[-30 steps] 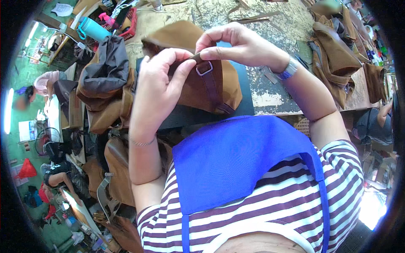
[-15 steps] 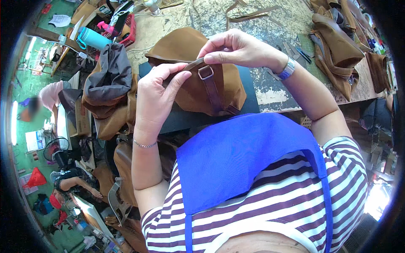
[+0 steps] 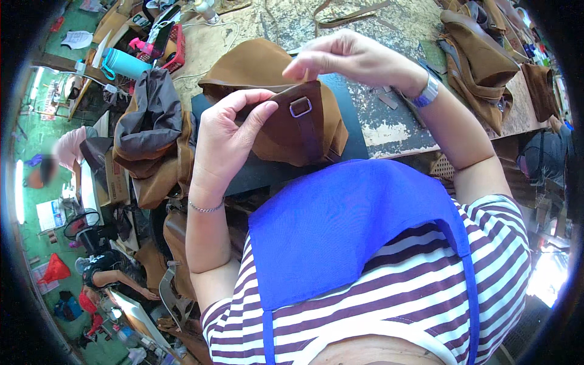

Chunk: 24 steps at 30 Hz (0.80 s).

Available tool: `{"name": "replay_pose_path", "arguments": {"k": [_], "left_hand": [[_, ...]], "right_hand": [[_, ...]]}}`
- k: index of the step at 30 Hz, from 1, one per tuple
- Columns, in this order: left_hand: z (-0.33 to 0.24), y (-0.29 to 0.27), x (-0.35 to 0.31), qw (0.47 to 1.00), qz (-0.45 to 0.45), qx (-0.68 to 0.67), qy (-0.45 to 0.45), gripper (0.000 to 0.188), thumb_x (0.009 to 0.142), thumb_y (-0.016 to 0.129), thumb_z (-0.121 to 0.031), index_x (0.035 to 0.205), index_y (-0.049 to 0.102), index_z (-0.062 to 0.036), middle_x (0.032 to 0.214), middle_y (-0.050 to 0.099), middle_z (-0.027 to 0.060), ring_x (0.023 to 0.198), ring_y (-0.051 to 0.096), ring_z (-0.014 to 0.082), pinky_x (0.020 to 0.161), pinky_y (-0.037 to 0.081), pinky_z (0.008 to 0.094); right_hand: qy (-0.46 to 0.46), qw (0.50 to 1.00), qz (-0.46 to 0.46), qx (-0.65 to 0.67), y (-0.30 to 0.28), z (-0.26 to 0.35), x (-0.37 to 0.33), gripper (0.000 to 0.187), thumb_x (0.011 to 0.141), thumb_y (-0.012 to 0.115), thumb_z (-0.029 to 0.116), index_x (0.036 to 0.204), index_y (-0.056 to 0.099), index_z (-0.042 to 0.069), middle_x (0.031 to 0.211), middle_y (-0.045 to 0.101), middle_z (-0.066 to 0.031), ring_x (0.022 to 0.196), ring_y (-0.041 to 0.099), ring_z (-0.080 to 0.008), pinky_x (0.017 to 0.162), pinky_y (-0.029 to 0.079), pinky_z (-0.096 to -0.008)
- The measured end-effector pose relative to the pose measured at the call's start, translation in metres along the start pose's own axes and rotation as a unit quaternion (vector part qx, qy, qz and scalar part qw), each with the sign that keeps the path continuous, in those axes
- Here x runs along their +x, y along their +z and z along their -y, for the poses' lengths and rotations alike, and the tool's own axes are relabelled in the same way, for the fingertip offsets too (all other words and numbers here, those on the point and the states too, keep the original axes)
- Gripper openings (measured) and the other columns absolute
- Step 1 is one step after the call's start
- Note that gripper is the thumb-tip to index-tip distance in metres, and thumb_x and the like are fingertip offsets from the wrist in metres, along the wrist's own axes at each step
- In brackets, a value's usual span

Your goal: Assembling and hammering leather bag components at a workshop table.

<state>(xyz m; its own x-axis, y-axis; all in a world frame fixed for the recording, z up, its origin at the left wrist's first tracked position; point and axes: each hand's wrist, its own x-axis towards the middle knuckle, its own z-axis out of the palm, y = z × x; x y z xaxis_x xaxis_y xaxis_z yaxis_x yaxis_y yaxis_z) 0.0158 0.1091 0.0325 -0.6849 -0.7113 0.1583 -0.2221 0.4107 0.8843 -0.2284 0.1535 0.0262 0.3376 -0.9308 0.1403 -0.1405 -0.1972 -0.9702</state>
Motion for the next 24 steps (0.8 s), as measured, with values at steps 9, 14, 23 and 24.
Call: {"name": "replay_pose_path", "arguments": {"k": [9,14,23,24], "left_hand": [[0.006,0.004,0.001,0.999,-0.031,-0.034,0.022,0.020,0.084,0.069,-0.011,0.099,0.065,0.0014,0.090,0.067,0.0060,0.084,0.060,0.0096,0.077,0.048,0.0241],[0.005,0.001,0.004,0.987,-0.031,0.107,0.116,0.023,0.080,0.071,-0.011,0.100,0.066,-0.0001,0.095,0.067,0.0099,0.088,0.063,0.0182,0.081,0.048,0.0276],[0.005,0.000,0.006,0.983,0.055,0.131,0.116,0.018,0.081,0.069,-0.012,0.095,0.068,-0.0010,0.089,0.068,0.0082,0.082,0.061,0.0193,0.077,0.046,0.0285],[0.005,0.001,0.006,0.984,0.067,0.118,0.118,0.017,0.081,0.069,-0.008,0.096,0.068,0.0011,0.088,0.067,0.0073,0.082,0.060,0.0153,0.076,0.046,0.0264]], "right_hand": [[0.012,0.987,0.024,-0.161,0.005,0.015,0.000,0.020,0.090,0.064,0.017,0.101,0.068,0.001,0.091,0.066,-0.0013,0.084,0.060,-0.0060,0.077,0.048,-0.0217],[-0.075,0.982,-0.017,-0.172,0.009,0.007,-0.012,0.019,0.087,0.066,0.013,0.102,0.067,0.001,0.084,0.067,-0.0042,0.081,0.062,-0.0086,0.076,0.049,-0.0229],[-0.063,0.970,-0.008,-0.233,0.007,0.019,-0.021,0.015,0.084,0.069,0.013,0.093,0.069,0.002,0.080,0.067,-0.0059,0.075,0.062,-0.0121,0.072,0.049,-0.0262],[-0.047,0.974,-0.002,-0.221,0.007,0.020,-0.021,0.015,0.085,0.068,0.014,0.093,0.068,0.002,0.080,0.068,-0.0067,0.077,0.063,-0.0130,0.073,0.049,-0.0270]]}}
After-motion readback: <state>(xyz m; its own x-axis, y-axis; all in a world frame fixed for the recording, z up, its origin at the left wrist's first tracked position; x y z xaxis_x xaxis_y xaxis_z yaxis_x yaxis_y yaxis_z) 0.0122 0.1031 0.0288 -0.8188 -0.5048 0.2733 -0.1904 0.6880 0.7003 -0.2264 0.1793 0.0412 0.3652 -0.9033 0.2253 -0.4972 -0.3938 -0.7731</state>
